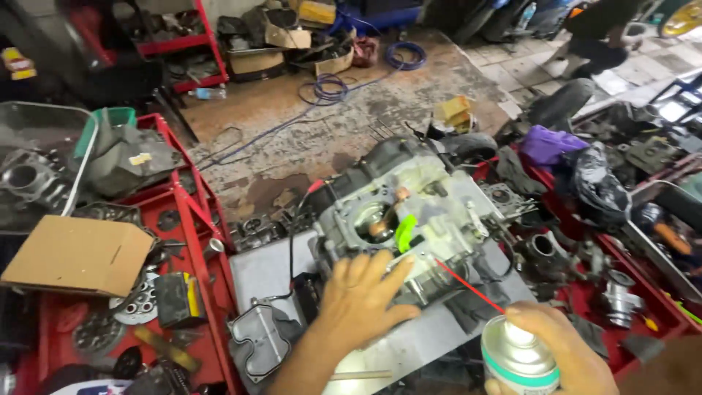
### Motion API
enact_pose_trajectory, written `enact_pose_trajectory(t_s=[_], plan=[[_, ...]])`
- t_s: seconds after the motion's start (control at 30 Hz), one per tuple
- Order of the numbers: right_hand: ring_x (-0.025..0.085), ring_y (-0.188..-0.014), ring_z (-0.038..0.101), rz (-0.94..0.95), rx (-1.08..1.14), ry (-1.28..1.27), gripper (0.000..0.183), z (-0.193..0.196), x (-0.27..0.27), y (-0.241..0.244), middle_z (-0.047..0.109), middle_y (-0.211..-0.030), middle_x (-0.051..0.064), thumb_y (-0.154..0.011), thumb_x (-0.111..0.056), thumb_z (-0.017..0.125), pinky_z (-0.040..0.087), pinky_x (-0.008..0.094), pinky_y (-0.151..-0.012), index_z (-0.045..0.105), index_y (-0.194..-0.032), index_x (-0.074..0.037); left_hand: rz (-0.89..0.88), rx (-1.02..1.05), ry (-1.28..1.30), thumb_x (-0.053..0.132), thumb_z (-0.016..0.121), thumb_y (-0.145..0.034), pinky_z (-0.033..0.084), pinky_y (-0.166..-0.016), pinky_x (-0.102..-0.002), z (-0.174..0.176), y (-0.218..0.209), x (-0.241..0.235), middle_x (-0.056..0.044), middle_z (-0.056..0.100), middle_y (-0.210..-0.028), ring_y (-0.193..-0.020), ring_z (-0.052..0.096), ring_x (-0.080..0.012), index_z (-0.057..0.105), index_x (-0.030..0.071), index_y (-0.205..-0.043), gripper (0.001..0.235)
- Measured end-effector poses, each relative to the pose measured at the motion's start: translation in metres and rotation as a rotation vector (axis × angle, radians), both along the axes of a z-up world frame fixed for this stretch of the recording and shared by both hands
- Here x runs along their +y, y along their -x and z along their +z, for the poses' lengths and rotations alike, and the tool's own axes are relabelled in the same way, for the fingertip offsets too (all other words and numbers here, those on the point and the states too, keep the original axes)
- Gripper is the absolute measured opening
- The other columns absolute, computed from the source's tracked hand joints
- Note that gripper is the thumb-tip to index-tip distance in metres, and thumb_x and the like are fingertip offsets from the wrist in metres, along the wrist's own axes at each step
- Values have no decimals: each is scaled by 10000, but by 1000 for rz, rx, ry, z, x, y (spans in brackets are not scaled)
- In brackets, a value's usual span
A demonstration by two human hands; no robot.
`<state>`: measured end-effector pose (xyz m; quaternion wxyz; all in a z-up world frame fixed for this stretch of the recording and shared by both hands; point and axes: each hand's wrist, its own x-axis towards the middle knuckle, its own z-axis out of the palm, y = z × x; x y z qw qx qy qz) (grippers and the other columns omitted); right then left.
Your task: Cleaning the interior of a motorcycle engine crankcase with spray and a rag
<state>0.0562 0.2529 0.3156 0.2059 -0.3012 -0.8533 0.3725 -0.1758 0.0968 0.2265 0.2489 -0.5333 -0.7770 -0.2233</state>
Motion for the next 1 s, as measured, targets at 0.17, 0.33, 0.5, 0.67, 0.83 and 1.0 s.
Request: enact_pose_trajectory(t_s=[0.17, 0.33, 0.5, 0.67, 0.83, 1.0], plan=[[104, -973, 717, 27, -73, -77, 807, -2, 15, 27, 720, -1250, -46, -498, -202, 948, 500, 245, -844, 699, -1266, -216, -68, -339, 251, 791, 243, -916, 367, -759, -465, 7, 5, 9, -135, 569, -1264, -952, 525, -327, 526, 214, -1469, 848], [169, -998, 699, 254, -60, -270, 746, 9, 17, 53, 687, -1136, -11, -597, -294, 875, 494, 302, -900, 635, -1298, -201, -61, -351, -30, 860, 286, -828, 373, -958, -499, 20, 37, 15, -109, 515, -1330, -1110, 495, -354, 575, 163, -1411, 954], [191, -984, 665, 305, -29, -299, 726, 12, 20, 69, 680, -1112, -4, -603, -275, 843, 496, 322, -903, 610, -1285, -189, -107, -370, 91, 869, 403, -760, 365, -931, -521, 33, 48, 30, -130, 483, -1340, -1106, 485, -385, 558, 213, -1434, 953], [199, -941, 673, 345, 17, -333, 698, 14, 22, 71, 675, -1115, 4, -615, -241, 844, 508, 313, -872, 602, -1266, -169, -116, -380, 54, 906, 314, -735, 376, -922, -539, 29, 48, 34, -116, 499, -1323, -1106, 505, -394, 608, 233, -1347, 956], [200, -959, 675, 356, -16, -318, 731, 11, 26, 75, 681, -1140, 1, -604, -249, 860, 515, 322, -868, 595, -1281, -175, -104, -375, 53, 919, 295, -717, 384, -885, -542, 29, 48, 34, -119, 500, -1305, -1071, 507, -393, 631, 235, -1338, 983], [206, -990, 673, 390, 11, -320, 719, 12, 29, 75, 683, -1145, 18, -620, -241, 853, 505, 319, -901, 590, -1283, -151, -101, -381, 63, 921, 302, -714, 381, -898, -542, 28, 47, 35, -120, 492, -1314, -1077, 501, -393, 631, 236, -1341, 985]])
